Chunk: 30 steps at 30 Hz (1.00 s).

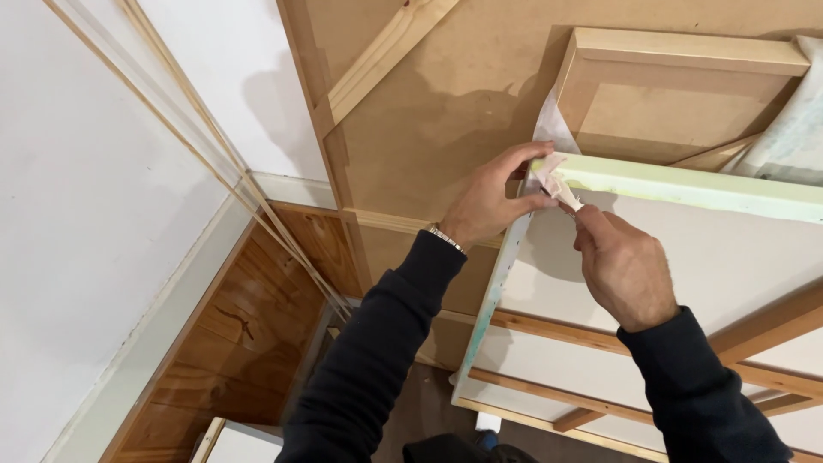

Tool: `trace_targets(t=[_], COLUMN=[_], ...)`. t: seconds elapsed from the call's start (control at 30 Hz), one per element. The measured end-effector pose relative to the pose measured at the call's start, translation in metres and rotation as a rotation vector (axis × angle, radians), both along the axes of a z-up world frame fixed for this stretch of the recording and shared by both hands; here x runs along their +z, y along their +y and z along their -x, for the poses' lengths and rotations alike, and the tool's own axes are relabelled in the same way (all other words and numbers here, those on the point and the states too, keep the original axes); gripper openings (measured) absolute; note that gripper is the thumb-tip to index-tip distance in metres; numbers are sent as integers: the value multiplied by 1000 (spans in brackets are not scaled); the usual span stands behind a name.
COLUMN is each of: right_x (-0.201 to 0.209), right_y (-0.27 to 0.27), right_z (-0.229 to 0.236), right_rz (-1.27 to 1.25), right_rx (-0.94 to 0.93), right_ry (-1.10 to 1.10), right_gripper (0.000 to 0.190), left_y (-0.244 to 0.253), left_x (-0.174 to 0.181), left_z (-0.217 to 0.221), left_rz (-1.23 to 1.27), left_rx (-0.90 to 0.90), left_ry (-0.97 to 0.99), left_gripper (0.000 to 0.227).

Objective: Remove protective foam corners and tape from a large canvas frame.

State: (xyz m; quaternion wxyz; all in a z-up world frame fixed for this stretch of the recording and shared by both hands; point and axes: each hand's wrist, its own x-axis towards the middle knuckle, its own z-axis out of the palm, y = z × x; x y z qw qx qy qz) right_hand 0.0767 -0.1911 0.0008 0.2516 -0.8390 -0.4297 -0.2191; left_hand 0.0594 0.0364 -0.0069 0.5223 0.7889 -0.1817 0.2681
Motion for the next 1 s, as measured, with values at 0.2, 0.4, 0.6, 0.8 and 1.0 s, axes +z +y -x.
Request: trace_targets(t=[0.2,0.4,0.6,0.8,1.0], right_x=[24,20,18,17,16], right_y=[5,3,0,-5,-11], right_z=[15,13,14,18,25], right_rz=[-16,-26,33,12,106], right_rx=[5,8,-8,8,-14], right_ry=[4,53,-18,-31,-172], right_gripper=[34,35,37,36,34], left_y=[0,-14,-11,-8,-3], left_x=[3,16,11,17,28], left_z=[-5,-8,-13,-10,-8], left_rz=[32,130,110,127,75], left_rx=[68,162,190,114,103], left_ry=[-6,6,-54,-12,14], left_gripper=[46,38,34,30,29])
